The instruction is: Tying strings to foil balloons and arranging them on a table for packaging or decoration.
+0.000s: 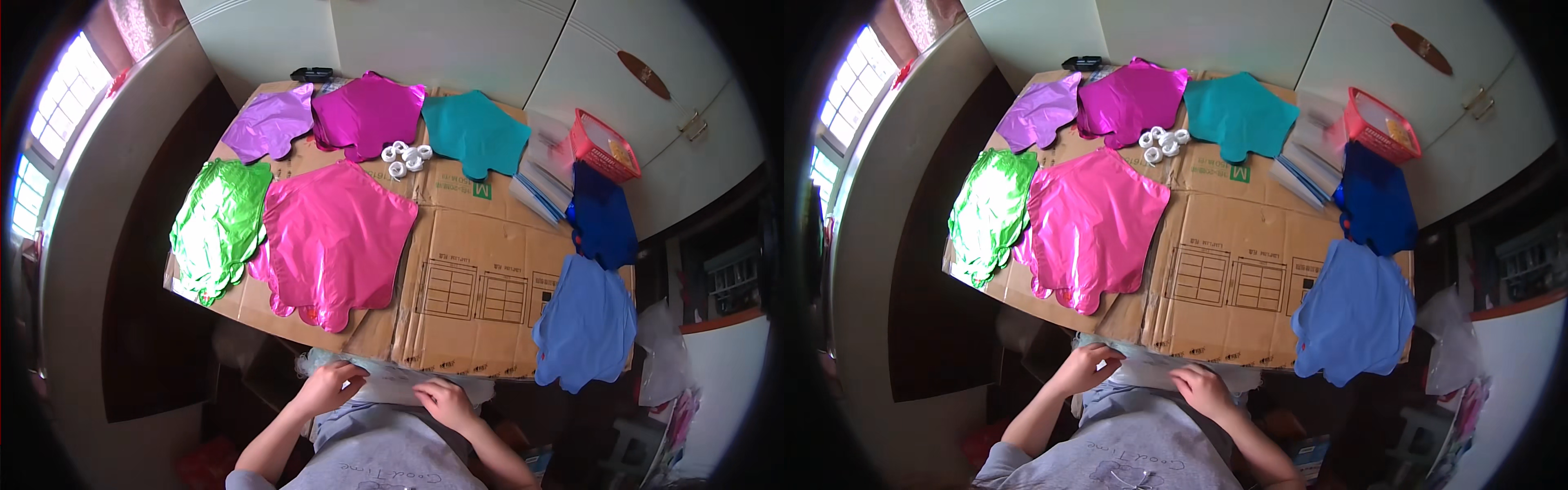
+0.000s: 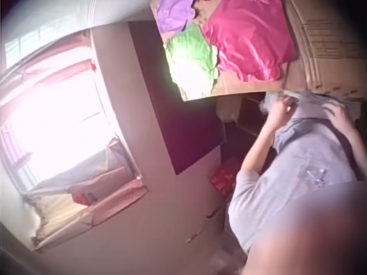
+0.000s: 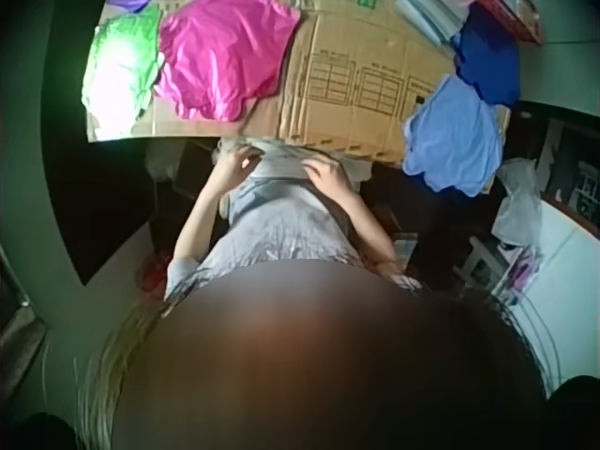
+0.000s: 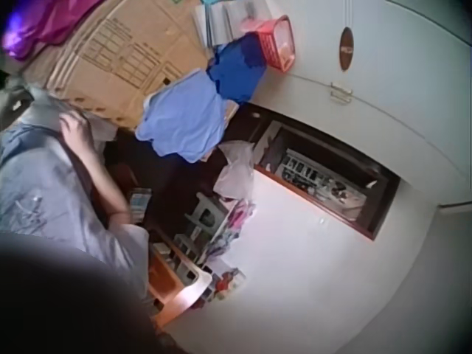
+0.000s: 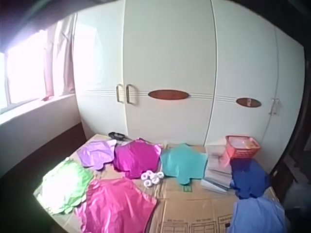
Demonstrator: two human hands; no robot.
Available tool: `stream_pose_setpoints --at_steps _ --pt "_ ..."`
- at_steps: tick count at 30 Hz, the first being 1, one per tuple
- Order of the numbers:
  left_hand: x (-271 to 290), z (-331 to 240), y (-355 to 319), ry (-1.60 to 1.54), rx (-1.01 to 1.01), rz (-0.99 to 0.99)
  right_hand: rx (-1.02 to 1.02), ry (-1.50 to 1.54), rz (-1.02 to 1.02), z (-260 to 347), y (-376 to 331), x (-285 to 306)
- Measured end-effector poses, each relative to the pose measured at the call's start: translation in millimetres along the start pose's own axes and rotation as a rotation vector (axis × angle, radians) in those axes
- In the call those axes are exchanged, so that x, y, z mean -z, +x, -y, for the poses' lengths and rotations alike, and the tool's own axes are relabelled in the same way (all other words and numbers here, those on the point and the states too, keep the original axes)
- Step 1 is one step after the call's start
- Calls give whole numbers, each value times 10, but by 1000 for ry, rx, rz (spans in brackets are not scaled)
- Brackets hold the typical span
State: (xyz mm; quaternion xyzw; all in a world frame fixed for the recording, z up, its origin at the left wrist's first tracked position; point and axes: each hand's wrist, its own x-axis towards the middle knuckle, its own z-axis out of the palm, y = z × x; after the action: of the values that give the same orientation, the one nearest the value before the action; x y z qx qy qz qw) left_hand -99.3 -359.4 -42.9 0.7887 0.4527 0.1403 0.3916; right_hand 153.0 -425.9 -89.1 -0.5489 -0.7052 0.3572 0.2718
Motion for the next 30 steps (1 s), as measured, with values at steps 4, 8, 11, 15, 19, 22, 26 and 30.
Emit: stream_pose_setpoints --at_steps 4,8,11,15,19,22,26,30 --pt "-282 177 -11 38 77 -136 11 -77 -170 -29 131 -202" --pt "-316 288 12 59 117 -205 -16 -142 -170 -38 271 -307" --pt "-288 340 32 50 127 -223 -13 -156 -125 -130 318 -412" --pt "-260 444 -41 24 207 -264 -67 -209 -44 -59 329 -421" --pt "-238 539 -108 39 199 -233 -5 -142 -103 -127 267 -470" --pt "-219 480 -84 170 21 -205 27 -128 -109 -86 274 -439" --pt "-229 356 -18 285 -35 -125 107 -147 -113 -150 298 -600" --pt "-274 401 47 332 -90 -124 186 -363 -65 -18 448 -631"
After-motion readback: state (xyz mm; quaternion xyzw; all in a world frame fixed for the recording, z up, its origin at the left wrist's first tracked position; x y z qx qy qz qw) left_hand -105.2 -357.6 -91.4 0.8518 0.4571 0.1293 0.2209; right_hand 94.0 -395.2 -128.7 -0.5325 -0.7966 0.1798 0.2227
